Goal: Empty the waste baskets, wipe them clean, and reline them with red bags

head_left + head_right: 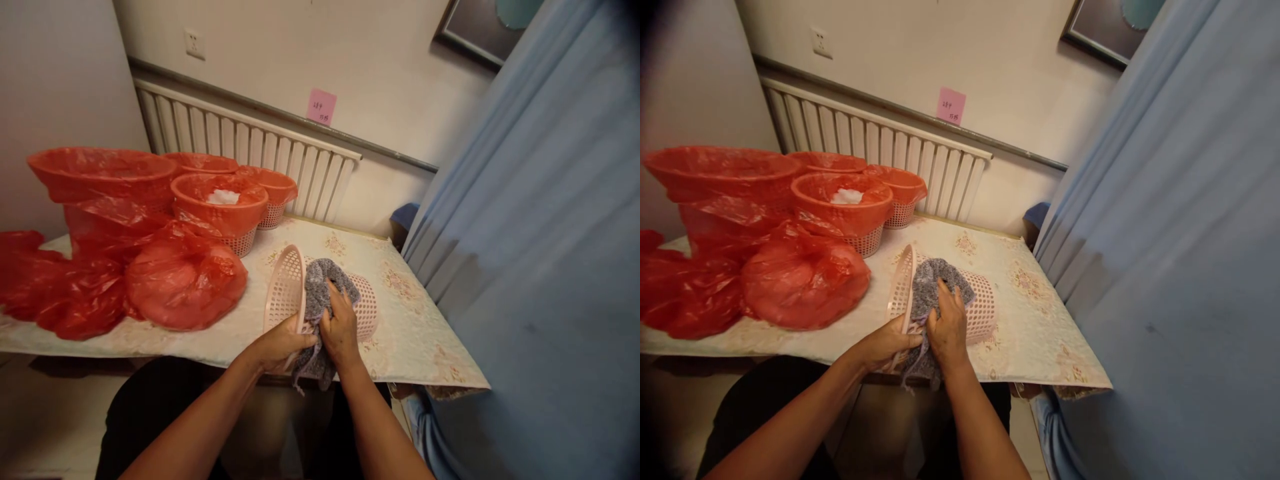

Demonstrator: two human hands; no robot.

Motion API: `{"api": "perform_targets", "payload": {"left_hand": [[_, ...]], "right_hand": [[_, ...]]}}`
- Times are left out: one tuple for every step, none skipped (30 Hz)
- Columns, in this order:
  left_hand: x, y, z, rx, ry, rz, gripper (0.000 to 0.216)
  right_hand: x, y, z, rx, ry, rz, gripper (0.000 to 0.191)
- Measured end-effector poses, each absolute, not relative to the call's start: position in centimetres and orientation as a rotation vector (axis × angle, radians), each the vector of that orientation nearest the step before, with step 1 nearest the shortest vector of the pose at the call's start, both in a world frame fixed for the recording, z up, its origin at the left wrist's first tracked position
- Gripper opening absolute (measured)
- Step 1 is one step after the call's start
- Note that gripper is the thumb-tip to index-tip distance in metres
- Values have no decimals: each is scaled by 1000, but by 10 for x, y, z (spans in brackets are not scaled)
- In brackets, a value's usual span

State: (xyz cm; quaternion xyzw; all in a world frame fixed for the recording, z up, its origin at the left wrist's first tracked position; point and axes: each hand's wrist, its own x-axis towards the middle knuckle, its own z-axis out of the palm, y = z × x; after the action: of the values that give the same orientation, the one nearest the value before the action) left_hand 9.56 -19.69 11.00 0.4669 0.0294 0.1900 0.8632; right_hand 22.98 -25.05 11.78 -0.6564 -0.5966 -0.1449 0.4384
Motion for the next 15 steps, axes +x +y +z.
{"api": "perform_targets", "payload": {"left_hand": [[96, -198, 112, 987, 56, 394, 63], [96, -198, 114, 998, 42, 394, 61], [95, -199, 115, 1007, 24, 396, 60], [94, -199, 116, 1013, 6, 398, 59], [94, -199, 116, 1014, -13, 397, 59], [93, -198, 117, 1014, -26, 393, 60], [93, -198, 116, 1017, -34, 393, 61], [93, -197, 116, 1024, -36, 394, 62], [93, -196, 116, 1037, -37, 398, 64], [93, -195, 115, 1050, -38, 402, 65], [94, -194, 115, 1062, -40, 402, 65], [94, -193, 115, 1074, -40, 400, 65], [95, -192, 115, 1089, -32, 396, 64], [95, -191, 115, 1109, -15, 399, 63], [96, -190, 114, 1138, 12, 405, 61]], "right_hand": [[242, -251, 116, -1665, -1438, -356, 59], [256, -251, 114, -1709, -1372, -359, 56], [272, -252, 111, -1762, -1282, -368, 54], [289, -254, 106, -1812, -1190, -389, 52], [304, -257, 101, -1863, -1105, -396, 51], [318, -261, 95, -1909, -1008, -398, 50], [328, -265, 88, -1944, -929, -393, 49], [334, -270, 81, -1969, -864, -389, 50], [336, -274, 74, -1980, -818, -391, 50], [333, -279, 67, -1977, -798, -403, 51], [326, -282, 61, -1959, -802, -425, 51], [315, -285, 57, -1930, -828, -453, 51], [301, -287, 53, -1891, -877, -478, 50], [286, -288, 52, -1847, -949, -496, 51], [270, -288, 52, -1802, -1033, -503, 51]]}}
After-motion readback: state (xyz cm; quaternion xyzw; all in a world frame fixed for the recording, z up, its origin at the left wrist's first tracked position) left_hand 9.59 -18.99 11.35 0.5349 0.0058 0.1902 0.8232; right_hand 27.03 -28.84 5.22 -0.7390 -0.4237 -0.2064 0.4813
